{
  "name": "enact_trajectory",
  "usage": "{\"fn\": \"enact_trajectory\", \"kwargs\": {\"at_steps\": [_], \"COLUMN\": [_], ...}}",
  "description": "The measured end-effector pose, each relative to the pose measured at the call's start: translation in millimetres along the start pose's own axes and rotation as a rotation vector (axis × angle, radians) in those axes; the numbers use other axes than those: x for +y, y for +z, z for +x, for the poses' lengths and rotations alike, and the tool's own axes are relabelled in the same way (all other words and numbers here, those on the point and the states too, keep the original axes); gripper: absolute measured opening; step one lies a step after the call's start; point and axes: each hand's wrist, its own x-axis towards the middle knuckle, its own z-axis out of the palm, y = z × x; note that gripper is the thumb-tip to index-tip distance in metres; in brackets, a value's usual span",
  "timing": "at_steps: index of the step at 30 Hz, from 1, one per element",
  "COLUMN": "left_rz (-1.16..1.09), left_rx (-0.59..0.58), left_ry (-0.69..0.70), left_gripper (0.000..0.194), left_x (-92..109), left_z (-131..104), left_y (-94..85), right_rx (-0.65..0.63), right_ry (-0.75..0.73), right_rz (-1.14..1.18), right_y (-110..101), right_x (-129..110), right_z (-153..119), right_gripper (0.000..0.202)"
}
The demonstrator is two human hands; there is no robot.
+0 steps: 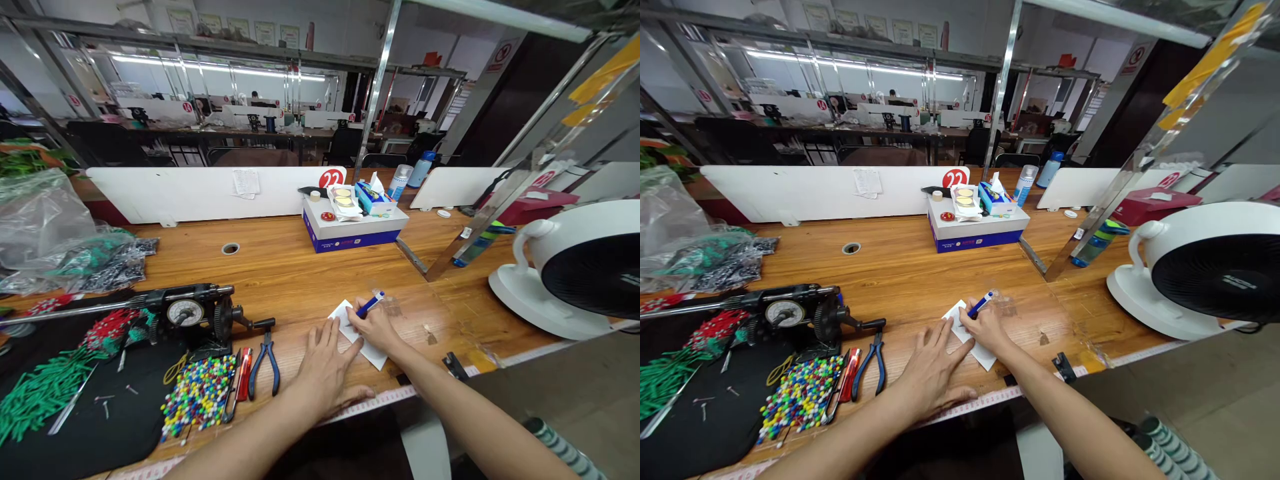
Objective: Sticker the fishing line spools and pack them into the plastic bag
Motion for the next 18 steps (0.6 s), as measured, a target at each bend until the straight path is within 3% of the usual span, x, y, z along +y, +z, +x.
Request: {"fn": "enact_trajectory", "kwargs": {"at_steps": [9,18], "left_rz": [0.008,0.012], "left_rx": [0.036,0.021], "left_ry": [0.005,0.005], "left_gripper": [0.093,0.093], "left_x": [-0.7,-0.9], "left_z": [1.2,1.7], "left_y": [6.6,6.4], "right_rx": [0.081,0.064], "right_ry": [0.01,-0.027], "right_rz": [0.005,-0.061], "right_y": [-0.7,1.0], "right_x": [0.2,6.1], "right_z": [-1.1,0.7], "right_gripper": [0.038,0.038]}}
